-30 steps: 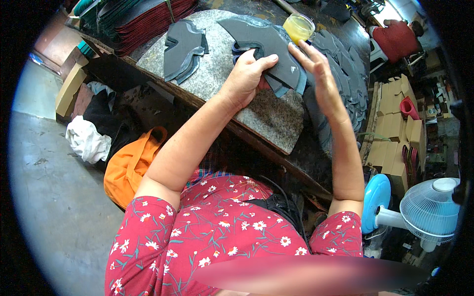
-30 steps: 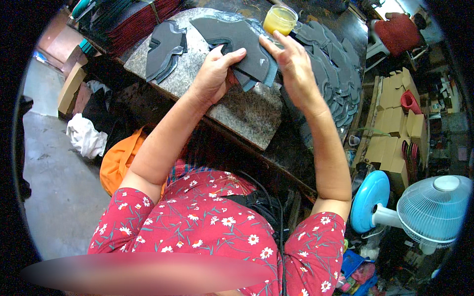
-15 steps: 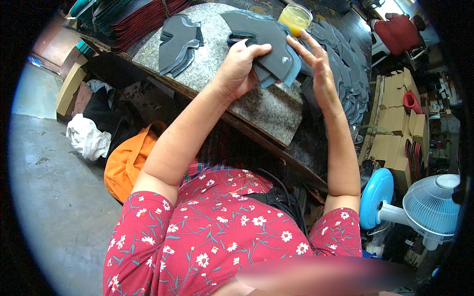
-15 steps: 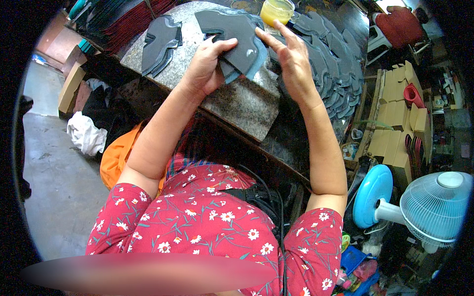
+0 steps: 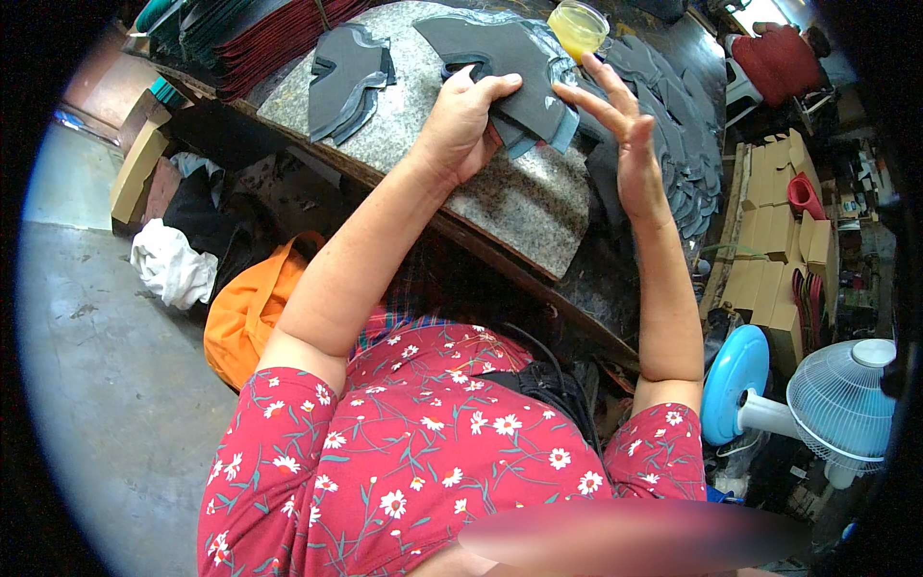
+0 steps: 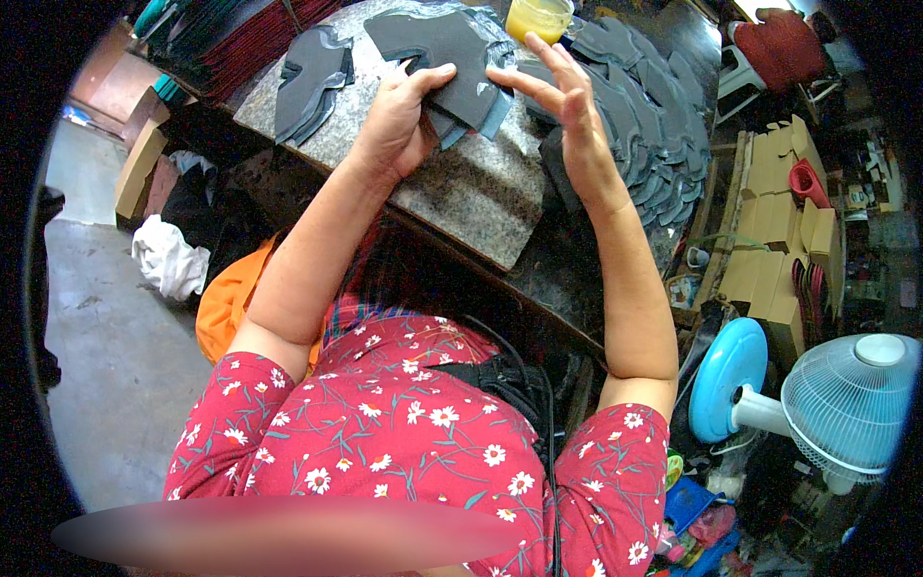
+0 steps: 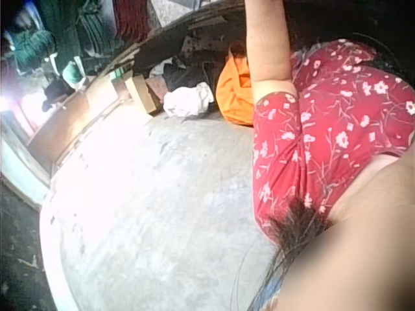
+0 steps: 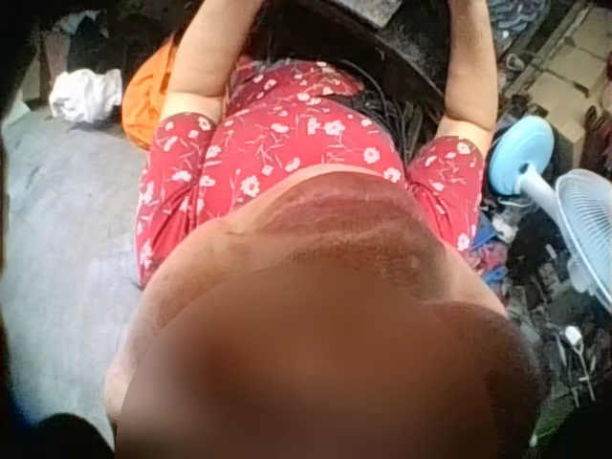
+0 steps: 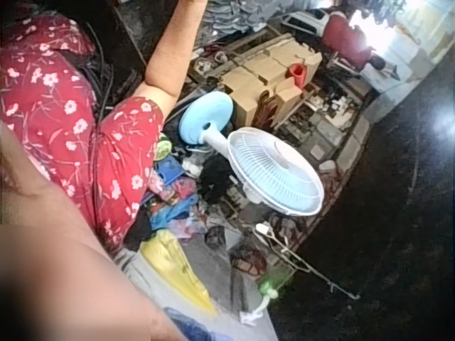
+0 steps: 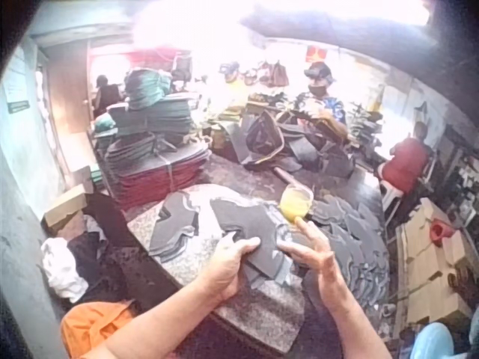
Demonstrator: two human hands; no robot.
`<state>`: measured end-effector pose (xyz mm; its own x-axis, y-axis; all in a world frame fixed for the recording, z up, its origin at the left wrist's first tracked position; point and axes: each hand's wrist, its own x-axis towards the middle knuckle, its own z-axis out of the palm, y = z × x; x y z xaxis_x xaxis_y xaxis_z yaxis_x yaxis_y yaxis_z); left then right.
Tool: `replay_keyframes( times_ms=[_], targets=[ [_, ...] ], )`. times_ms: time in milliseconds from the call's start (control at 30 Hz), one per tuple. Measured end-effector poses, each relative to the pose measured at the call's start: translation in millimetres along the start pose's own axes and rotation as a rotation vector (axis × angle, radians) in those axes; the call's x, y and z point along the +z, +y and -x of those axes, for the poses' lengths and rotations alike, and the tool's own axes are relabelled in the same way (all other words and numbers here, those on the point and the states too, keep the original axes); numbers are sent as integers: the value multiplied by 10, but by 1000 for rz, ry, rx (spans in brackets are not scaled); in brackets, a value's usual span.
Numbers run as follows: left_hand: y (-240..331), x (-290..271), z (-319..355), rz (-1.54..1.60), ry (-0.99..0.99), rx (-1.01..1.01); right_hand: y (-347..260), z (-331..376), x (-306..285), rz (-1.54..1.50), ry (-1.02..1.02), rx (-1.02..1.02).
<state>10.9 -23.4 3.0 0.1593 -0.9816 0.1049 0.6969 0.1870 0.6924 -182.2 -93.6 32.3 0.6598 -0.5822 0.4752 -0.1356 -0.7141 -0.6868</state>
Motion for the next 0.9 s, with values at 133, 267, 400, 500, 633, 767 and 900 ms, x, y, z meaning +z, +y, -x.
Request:
replay_keyframes(
  times_ms=[133, 267, 400, 500, 633, 767, 900],
  targets=[
    [6, 6, 8, -46, 11, 12, -15, 3, -22, 124, -8, -36],
    [-3, 11, 24, -133, -35, -79, -49, 9, 56, 720, 132, -217],
    [-12, 5, 6, -22, -9, 16, -89, 47, 83, 803, 158, -309],
    [0, -3, -7, 18, 41, 16, -86, 49, 52, 672, 126, -294],
    [7, -4, 11, -44, -14, -58, -27, -5, 81, 610, 120, -215],
    [-11, -15, 8, -42, 24, -38, 0, -19, 129, 163, 23, -96],
    [-8, -49, -48, 44, 85, -22, -48, 41, 109, -41, -10, -61]
  ],
)
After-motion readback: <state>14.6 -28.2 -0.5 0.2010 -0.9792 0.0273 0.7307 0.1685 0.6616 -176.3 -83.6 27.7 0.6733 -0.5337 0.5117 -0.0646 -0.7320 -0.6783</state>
